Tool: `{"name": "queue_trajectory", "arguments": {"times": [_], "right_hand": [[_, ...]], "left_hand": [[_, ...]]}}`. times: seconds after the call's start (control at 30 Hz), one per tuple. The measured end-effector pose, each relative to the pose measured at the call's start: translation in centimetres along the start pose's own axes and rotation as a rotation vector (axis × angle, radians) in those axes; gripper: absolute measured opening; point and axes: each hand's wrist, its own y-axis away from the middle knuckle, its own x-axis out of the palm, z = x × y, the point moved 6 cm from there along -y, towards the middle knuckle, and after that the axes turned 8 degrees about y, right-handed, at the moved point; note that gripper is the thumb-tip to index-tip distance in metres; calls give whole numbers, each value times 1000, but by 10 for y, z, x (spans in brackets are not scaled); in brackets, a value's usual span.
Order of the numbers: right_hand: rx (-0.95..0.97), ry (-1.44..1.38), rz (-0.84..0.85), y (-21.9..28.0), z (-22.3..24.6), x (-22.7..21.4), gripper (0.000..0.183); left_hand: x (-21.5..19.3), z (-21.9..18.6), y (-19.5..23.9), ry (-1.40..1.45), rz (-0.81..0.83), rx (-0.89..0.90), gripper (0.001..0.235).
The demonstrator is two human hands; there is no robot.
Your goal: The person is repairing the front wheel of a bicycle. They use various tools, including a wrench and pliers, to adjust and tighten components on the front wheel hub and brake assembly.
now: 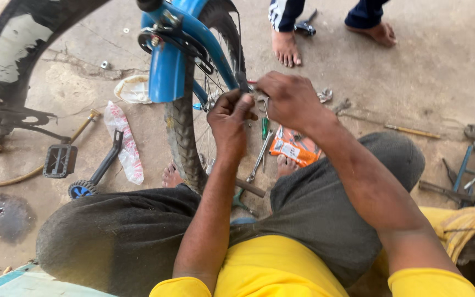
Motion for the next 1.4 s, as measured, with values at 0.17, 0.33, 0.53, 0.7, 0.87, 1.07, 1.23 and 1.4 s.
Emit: {"name": "queue_trajectory", "arguments": {"times": [0.17, 0.33, 0.53, 0.7, 0.87, 1.07, 1.23, 1.4], "right_hand": [[409, -750, 143, 10, -26, 27, 27], [220, -1237, 169, 11, 6, 45, 30], [501, -1274, 446, 22, 0, 66, 30], [36, -939, 405, 10, 64, 41, 32], [-376, -601, 620, 38, 187, 31, 28], [-357, -425, 687, 30, 237, 23, 35], [-523, -227, 264, 26, 240, 9, 43], [-444, -208, 442, 46, 204, -1, 28]], "left_hand": [[-1, -14, 8, -320, 81, 77, 30], [25, -51, 24, -801, 242, 185, 21], [4, -144, 41, -888, 408, 95, 28], [-43, -215, -12, -686, 174, 212, 29], [-88, -191, -86, -619, -188, 49, 22], [-86, -132, -152, -161, 19, 39, 45], [-70, -112, -144, 93, 271, -55, 59], [-64, -115, -136, 106, 296, -53, 60]]}}
